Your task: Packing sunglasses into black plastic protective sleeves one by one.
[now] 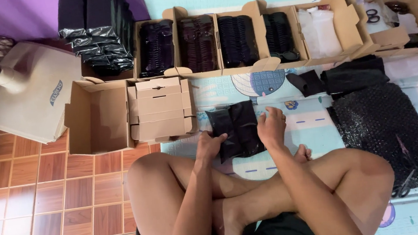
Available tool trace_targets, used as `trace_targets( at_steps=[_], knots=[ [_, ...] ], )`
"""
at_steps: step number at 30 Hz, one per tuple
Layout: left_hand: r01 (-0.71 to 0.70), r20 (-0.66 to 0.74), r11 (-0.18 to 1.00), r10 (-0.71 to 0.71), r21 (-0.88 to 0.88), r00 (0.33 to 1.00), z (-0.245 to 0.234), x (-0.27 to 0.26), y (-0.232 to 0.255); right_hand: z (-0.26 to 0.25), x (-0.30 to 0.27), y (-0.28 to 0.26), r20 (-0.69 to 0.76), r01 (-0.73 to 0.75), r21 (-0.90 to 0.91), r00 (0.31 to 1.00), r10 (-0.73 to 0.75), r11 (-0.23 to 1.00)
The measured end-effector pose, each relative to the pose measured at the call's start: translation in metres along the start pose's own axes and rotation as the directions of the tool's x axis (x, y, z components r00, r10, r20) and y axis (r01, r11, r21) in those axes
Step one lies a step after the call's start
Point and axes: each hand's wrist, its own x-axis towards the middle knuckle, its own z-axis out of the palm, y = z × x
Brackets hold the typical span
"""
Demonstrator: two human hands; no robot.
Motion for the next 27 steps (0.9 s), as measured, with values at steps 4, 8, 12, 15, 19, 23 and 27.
trace_targets(
  at_steps=[4, 8, 12, 15, 19, 23, 27],
  knots=[
    [0.000, -0.019, 0.998, -0.001, -0.069, 1.000, 0.007, -0.002, 0.000, -0.006, -0.006, 0.007, 0.064, 0.021, -0.018, 0.998, -0.019, 1.000],
    [0.031, -0.070, 0.966, -0.051, -0.256, 0.996, 0.019, -0.005, 0.001, -0.025, -0.041, -0.034, 0.051, 0.386, 0.004, 0.921, -0.386, 0.922],
    [0.034, -0.052, 0.980, -0.045, -0.198, 0.998, 0.022, -0.026, 0.009, -0.044, -0.078, -0.064, 0.239, 0.564, 0.064, 0.793, -0.561, 0.824],
    [0.036, -0.016, 0.987, -0.039, -0.158, 0.999, 0.027, -0.011, -0.006, -0.042, -0.093, -0.070, 0.426, 0.550, -0.117, 0.780, -0.459, 0.827],
    [0.044, 0.082, 0.999, -0.043, -0.019, 0.996, -0.007, -0.070, 0.042, -0.045, -0.105, -0.084, 0.406, 0.617, -0.184, 0.757, -0.512, 0.765],
    [-0.059, 0.004, 0.951, 0.061, 0.304, 0.998, -0.027, -0.051, 0.036, -0.024, -0.110, -0.075, 0.312, 0.710, -0.377, 0.702, -0.640, 0.594],
    [-0.385, -0.128, 0.817, 0.477, 0.430, 0.869, -0.046, -0.077, 0.062, -0.009, -0.116, -0.074, 0.216, 0.705, -0.519, 0.655, -0.724, 0.483]
  ],
)
